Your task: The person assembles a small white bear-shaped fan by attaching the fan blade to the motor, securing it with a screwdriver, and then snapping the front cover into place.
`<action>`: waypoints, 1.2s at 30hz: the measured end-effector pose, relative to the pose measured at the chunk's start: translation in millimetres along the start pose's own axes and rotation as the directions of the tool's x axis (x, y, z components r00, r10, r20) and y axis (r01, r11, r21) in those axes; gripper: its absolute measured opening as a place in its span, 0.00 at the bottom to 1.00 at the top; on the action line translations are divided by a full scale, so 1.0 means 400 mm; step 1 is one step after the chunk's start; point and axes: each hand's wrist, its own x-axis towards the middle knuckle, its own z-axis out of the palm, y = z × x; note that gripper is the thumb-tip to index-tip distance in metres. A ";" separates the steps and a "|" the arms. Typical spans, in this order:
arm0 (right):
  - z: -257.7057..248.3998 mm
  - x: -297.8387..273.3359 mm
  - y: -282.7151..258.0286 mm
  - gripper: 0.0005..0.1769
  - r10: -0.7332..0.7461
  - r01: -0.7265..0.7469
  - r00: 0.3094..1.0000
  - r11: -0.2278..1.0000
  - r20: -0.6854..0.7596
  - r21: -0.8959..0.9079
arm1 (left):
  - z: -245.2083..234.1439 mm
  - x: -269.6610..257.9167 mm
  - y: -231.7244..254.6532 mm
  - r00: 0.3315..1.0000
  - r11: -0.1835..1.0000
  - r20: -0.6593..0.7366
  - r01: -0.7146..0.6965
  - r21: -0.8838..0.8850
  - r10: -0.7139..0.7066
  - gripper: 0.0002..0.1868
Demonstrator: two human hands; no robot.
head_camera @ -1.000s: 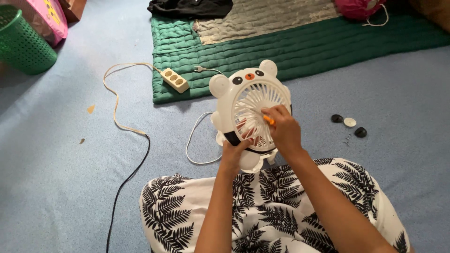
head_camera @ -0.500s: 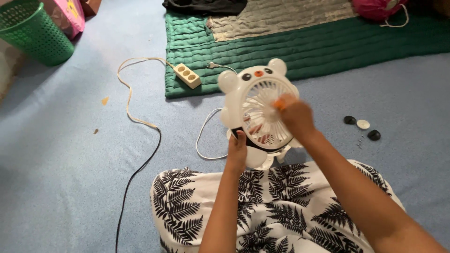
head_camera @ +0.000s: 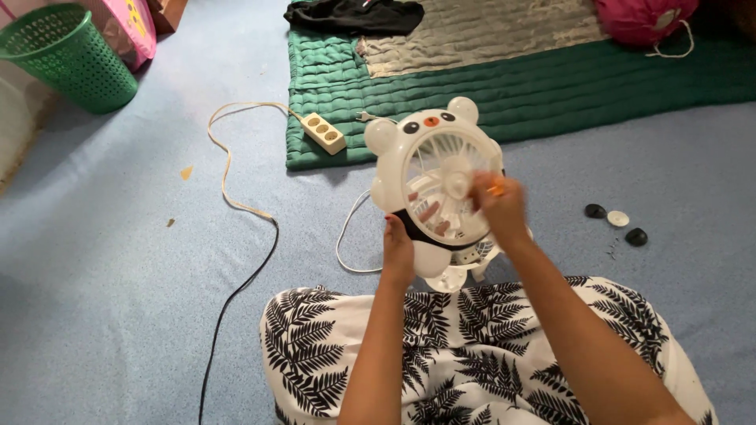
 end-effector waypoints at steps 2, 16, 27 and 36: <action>-0.056 0.016 0.018 0.15 -0.173 0.158 0.970 0.982 -0.169 -0.102 | -0.005 -0.006 0.021 0.998 0.998 0.032 -0.050 0.025 0.050 0.50; -0.189 0.079 0.079 0.25 0.372 -0.370 0.928 0.924 0.000 -0.099 | -0.106 0.131 0.012 0.965 0.805 -0.261 0.146 0.574 0.011 0.31; -0.165 0.099 0.229 0.18 0.428 -0.428 0.903 0.904 -0.017 0.014 | -0.206 0.036 -0.187 0.933 0.243 -0.284 0.230 0.942 0.220 0.36; -0.149 0.235 0.293 0.25 0.368 -0.356 0.930 0.906 0.008 -0.230 | -0.221 0.030 -0.191 0.926 0.346 -0.373 0.333 0.877 0.055 0.26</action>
